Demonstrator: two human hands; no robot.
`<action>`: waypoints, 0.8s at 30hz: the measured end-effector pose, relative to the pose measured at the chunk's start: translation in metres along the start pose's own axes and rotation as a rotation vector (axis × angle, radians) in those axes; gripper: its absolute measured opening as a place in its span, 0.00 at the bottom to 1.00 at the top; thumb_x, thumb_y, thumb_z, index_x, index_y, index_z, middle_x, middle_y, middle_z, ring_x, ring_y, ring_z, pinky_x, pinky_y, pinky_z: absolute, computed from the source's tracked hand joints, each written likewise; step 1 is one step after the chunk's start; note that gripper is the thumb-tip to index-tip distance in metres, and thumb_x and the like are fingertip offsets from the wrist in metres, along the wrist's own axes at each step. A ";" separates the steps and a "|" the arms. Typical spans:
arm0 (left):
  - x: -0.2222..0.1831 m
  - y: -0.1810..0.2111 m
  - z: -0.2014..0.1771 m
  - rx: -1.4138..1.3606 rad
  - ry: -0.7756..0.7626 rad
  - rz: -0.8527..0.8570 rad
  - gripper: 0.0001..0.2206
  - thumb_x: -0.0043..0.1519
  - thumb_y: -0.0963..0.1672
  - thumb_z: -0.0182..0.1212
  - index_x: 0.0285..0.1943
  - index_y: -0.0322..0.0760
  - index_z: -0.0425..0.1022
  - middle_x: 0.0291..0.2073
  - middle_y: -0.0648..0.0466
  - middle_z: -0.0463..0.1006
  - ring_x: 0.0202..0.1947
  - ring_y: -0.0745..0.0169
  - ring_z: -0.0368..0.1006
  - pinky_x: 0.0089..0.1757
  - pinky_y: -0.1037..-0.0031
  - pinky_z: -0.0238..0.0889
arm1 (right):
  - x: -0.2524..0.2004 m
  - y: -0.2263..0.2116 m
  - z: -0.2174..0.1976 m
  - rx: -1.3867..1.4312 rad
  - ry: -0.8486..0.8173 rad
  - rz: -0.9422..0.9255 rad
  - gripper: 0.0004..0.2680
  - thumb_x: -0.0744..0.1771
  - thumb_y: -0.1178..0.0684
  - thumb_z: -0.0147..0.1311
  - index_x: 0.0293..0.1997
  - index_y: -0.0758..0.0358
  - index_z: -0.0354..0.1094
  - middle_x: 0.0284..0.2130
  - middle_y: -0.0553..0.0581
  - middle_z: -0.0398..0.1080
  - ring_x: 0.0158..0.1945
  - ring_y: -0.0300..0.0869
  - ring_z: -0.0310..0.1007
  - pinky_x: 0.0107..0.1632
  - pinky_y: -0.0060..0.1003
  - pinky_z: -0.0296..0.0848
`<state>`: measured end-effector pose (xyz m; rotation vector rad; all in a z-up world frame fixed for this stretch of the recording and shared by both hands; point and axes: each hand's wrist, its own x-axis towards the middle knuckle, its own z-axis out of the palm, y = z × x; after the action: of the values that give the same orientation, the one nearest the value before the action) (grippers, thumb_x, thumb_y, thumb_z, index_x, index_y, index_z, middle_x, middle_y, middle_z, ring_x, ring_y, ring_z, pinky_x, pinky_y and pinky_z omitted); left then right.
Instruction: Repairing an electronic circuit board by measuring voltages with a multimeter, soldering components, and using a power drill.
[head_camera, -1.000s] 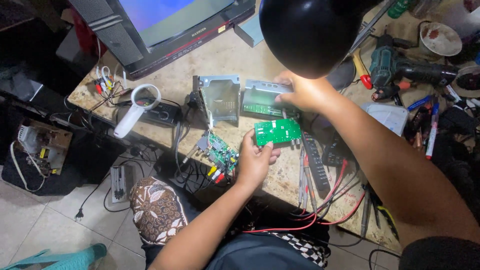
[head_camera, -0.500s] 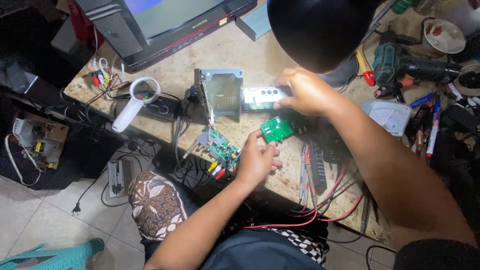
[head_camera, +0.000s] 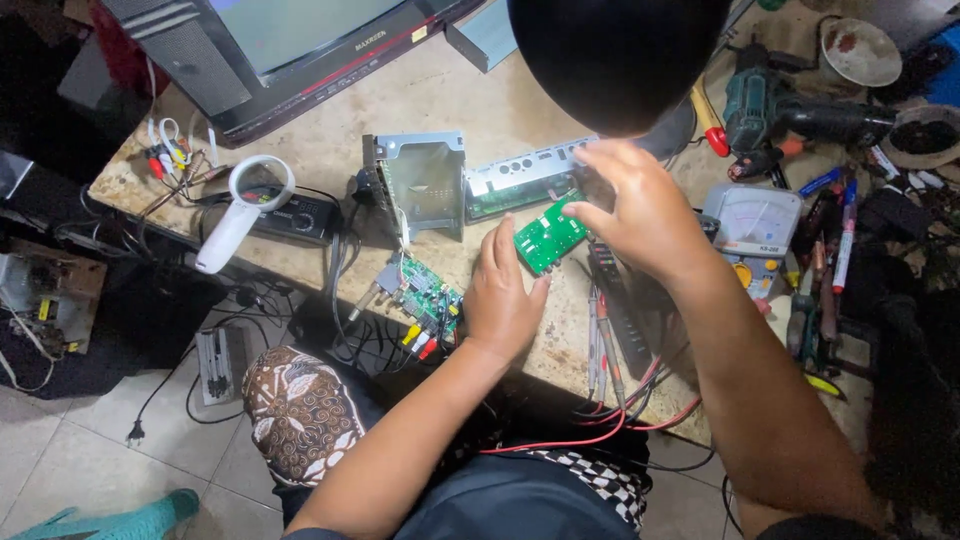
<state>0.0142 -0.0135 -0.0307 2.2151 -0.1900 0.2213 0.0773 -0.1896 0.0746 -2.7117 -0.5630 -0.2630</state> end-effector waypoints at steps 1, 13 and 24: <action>0.001 0.000 0.001 -0.001 -0.007 0.002 0.42 0.52 0.41 0.72 0.76 0.31 0.51 0.61 0.36 0.62 0.59 0.26 0.68 0.53 0.44 0.70 | -0.016 0.000 0.004 0.000 0.000 0.008 0.22 0.63 0.53 0.66 0.65 0.64 0.69 0.57 0.67 0.70 0.59 0.62 0.70 0.59 0.55 0.70; 0.005 -0.010 0.010 0.046 0.054 0.019 0.46 0.48 0.42 0.71 0.78 0.35 0.50 0.55 0.40 0.72 0.51 0.31 0.75 0.48 0.47 0.72 | -0.183 -0.026 0.070 -0.271 0.336 0.315 0.16 0.63 0.40 0.66 0.52 0.52 0.76 0.43 0.50 0.72 0.45 0.46 0.77 0.46 0.37 0.76; 0.001 -0.017 0.016 0.040 0.077 0.062 0.41 0.49 0.38 0.69 0.75 0.35 0.56 0.63 0.42 0.66 0.31 0.53 0.80 0.37 0.61 0.75 | -0.253 -0.020 0.047 -0.103 0.468 0.507 0.11 0.62 0.47 0.68 0.47 0.49 0.77 0.30 0.46 0.75 0.29 0.42 0.77 0.35 0.36 0.76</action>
<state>0.0206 -0.0165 -0.0528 2.2382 -0.2137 0.3468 -0.1544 -0.2434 -0.0254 -2.6401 0.2728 -0.7673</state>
